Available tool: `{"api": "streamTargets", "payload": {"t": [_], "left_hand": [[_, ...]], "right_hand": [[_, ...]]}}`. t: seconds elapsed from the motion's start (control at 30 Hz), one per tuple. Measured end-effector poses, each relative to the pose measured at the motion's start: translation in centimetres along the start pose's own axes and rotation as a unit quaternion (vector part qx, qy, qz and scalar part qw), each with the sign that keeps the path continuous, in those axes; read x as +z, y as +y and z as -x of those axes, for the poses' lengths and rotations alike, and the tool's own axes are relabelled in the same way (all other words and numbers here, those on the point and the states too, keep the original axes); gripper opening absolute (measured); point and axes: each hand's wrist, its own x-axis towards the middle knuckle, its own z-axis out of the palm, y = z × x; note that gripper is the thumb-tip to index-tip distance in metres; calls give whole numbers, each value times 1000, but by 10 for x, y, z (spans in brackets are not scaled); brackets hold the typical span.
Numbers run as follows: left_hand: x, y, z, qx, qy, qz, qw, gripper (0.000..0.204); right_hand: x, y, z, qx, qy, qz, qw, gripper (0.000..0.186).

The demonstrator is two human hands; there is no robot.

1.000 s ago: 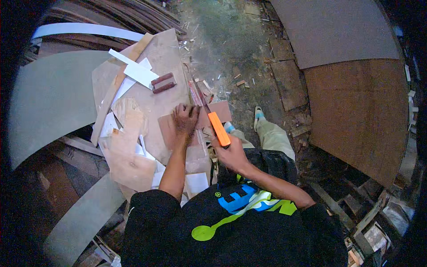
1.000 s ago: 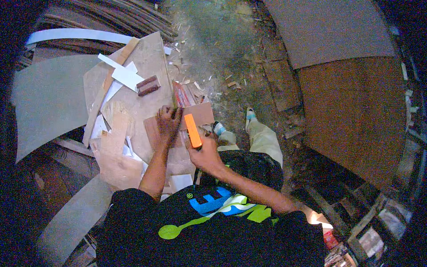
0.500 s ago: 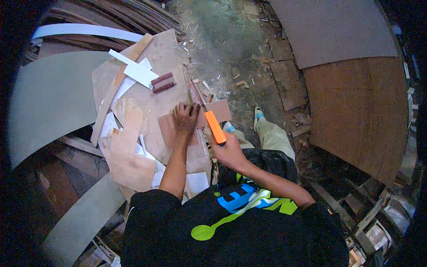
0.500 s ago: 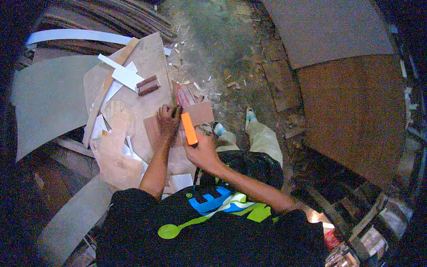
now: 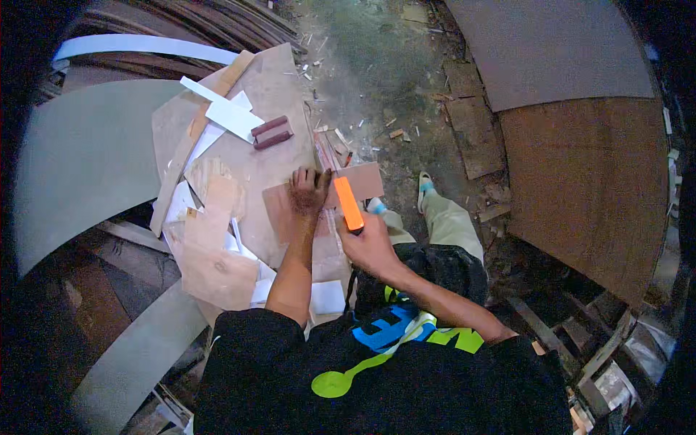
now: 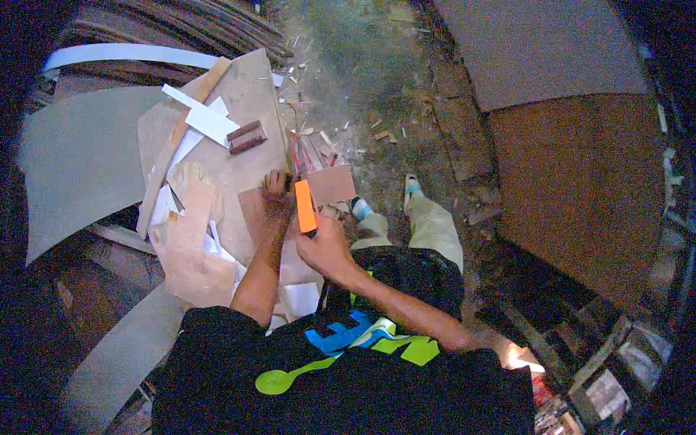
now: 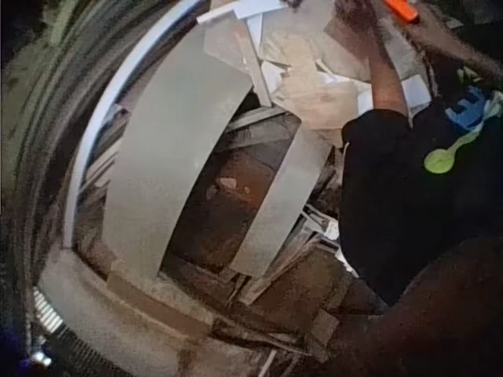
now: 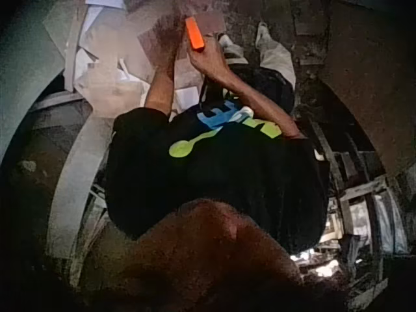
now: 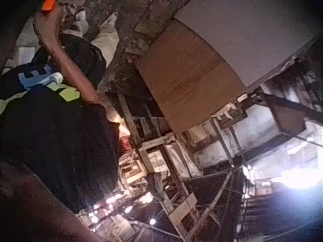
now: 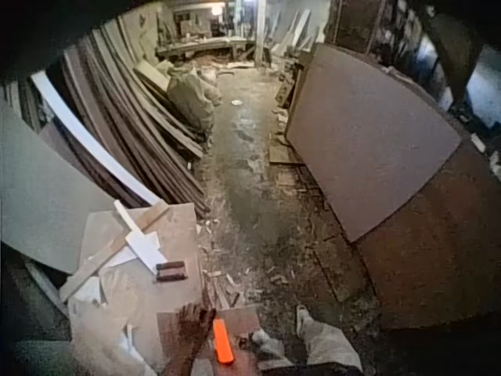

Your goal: The person saws a small piece of wood by hand using a hand saw on a workbench.

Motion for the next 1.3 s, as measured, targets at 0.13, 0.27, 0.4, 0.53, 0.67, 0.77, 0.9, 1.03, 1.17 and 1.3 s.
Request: {"api": "streamTargets", "payload": {"t": [0.13,0.27,0.4,0.53,0.67,0.77,0.9,1.03,1.17,1.3], "left_hand": [[4,-5,1,-10,-33,-2,999,27],[5,-7,3,-1,17,11,1000,27],[3,-7,5,-15,-2,22,1000,27],[2,-10,5,2,-32,-2,999,24],[0,-11,5,22,-9,-4,1000,22],[-2,-11,6,20,11,32,999,22],[-2,-11,6,37,19,4,999,24],[-2,-11,7,58,58,17,997,25],[-2,-13,8,22,25,22,999,26],[0,-18,10,24,-30,-13,999,27]], "right_hand": [[7,4,4,-3,4,29,1000,23],[9,6,2,6,26,15,1000,21],[11,8,-5,45,38,7,998,20],[17,6,-2,21,-3,35,999,21],[21,3,4,-24,31,39,998,22],[20,2,3,2,26,22,999,22],[21,3,-1,27,19,19,999,22],[23,5,-7,37,21,33,999,23],[26,5,-15,97,5,0,995,24],[29,2,-17,-25,52,33,998,26]]}}
